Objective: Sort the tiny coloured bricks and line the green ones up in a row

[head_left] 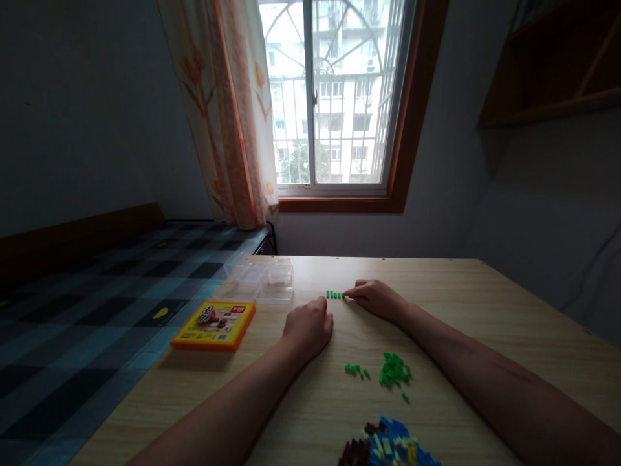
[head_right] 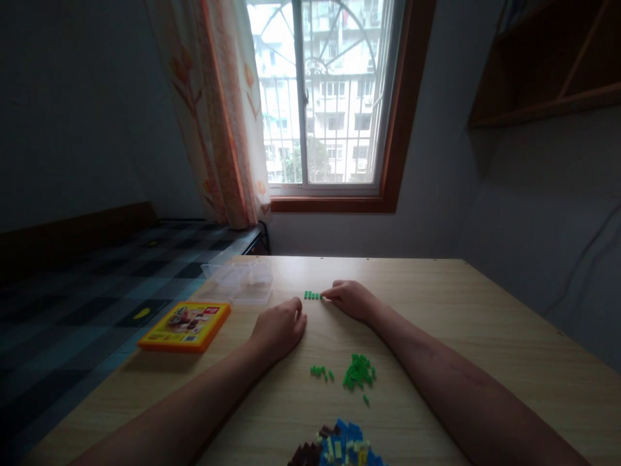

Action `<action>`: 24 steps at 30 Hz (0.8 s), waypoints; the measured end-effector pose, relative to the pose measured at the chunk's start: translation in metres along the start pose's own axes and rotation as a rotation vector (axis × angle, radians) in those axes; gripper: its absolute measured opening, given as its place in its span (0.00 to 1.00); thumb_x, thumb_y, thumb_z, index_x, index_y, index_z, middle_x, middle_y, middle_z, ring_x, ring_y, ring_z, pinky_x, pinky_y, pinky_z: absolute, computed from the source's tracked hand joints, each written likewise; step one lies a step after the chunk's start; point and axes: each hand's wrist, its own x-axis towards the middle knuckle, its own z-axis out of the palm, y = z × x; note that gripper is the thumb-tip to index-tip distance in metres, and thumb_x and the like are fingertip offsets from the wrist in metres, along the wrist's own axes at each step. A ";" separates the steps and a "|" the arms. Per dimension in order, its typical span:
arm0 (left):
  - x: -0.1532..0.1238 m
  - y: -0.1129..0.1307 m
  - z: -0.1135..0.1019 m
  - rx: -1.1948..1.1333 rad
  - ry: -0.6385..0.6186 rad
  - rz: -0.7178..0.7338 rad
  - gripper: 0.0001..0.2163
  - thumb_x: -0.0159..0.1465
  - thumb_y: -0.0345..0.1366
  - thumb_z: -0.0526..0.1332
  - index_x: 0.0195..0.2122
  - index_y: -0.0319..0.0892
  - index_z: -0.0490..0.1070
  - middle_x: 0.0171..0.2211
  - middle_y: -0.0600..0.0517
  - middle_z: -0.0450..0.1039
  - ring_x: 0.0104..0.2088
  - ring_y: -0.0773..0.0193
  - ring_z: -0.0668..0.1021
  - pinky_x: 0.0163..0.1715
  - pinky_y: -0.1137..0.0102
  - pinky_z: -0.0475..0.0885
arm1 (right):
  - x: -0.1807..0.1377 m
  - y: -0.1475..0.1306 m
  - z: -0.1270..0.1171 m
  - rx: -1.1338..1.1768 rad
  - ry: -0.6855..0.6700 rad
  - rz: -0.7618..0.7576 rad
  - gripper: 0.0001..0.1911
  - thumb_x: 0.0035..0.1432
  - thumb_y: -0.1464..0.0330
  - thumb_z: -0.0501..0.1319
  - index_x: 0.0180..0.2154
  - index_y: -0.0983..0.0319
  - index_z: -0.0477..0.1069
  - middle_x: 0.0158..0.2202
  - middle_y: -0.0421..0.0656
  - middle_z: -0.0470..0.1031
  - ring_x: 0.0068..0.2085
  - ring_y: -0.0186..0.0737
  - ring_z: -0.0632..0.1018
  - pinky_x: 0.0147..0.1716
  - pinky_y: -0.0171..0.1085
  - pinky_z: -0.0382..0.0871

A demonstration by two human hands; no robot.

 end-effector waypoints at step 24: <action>0.001 -0.001 0.003 -0.011 0.001 -0.012 0.10 0.66 0.41 0.52 0.42 0.44 0.69 0.41 0.45 0.78 0.40 0.53 0.79 0.37 0.65 0.68 | -0.002 -0.003 0.002 -0.079 0.057 0.046 0.14 0.65 0.68 0.56 0.46 0.55 0.80 0.33 0.43 0.78 0.31 0.34 0.76 0.33 0.31 0.63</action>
